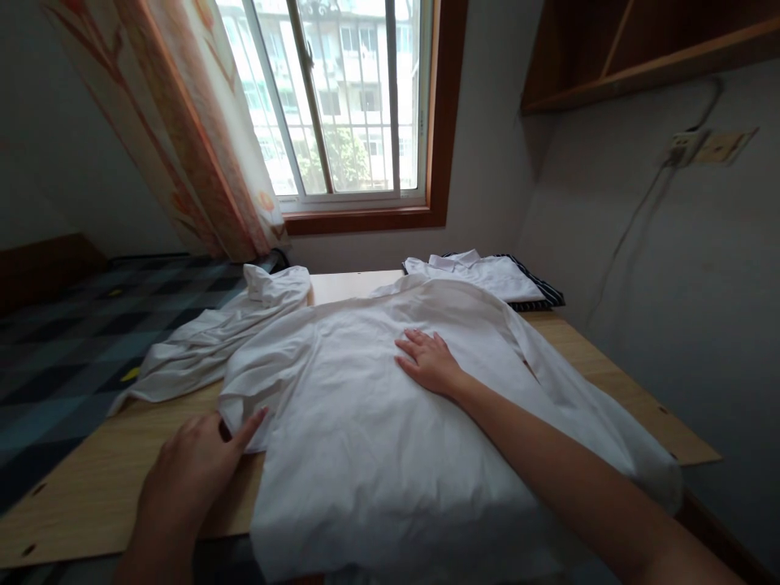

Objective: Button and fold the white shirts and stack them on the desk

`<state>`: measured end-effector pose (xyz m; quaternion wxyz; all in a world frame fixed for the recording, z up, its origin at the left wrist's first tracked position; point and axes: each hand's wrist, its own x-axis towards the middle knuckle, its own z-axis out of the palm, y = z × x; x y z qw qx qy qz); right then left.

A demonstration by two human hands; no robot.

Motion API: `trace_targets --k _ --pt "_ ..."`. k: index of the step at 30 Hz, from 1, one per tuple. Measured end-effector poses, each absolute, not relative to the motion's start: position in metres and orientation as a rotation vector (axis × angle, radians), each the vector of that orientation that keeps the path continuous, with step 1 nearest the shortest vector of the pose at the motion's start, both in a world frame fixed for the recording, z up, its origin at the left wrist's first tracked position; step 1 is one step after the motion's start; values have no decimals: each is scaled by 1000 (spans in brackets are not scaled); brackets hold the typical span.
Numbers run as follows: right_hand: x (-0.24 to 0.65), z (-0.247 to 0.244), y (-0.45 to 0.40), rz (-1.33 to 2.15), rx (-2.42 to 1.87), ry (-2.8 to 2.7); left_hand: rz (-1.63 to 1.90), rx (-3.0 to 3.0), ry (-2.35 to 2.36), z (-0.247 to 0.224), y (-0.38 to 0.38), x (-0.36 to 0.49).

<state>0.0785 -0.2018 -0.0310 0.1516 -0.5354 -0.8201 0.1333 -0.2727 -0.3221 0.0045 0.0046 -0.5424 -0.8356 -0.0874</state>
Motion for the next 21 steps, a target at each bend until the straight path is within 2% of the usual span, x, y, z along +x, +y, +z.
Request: trace_targets --k 8,17,21 --pt "78 -29 -202 378 -1533 -2349 -303 -1771 -2550 11 -321 -257" --pt "78 -30 -202 374 -1530 -2347 -317 -1610 -2212 87 -310 -247" --pt "78 -29 -202 381 -1519 -2349 -520 -1573 -2065 114 -303 -264"
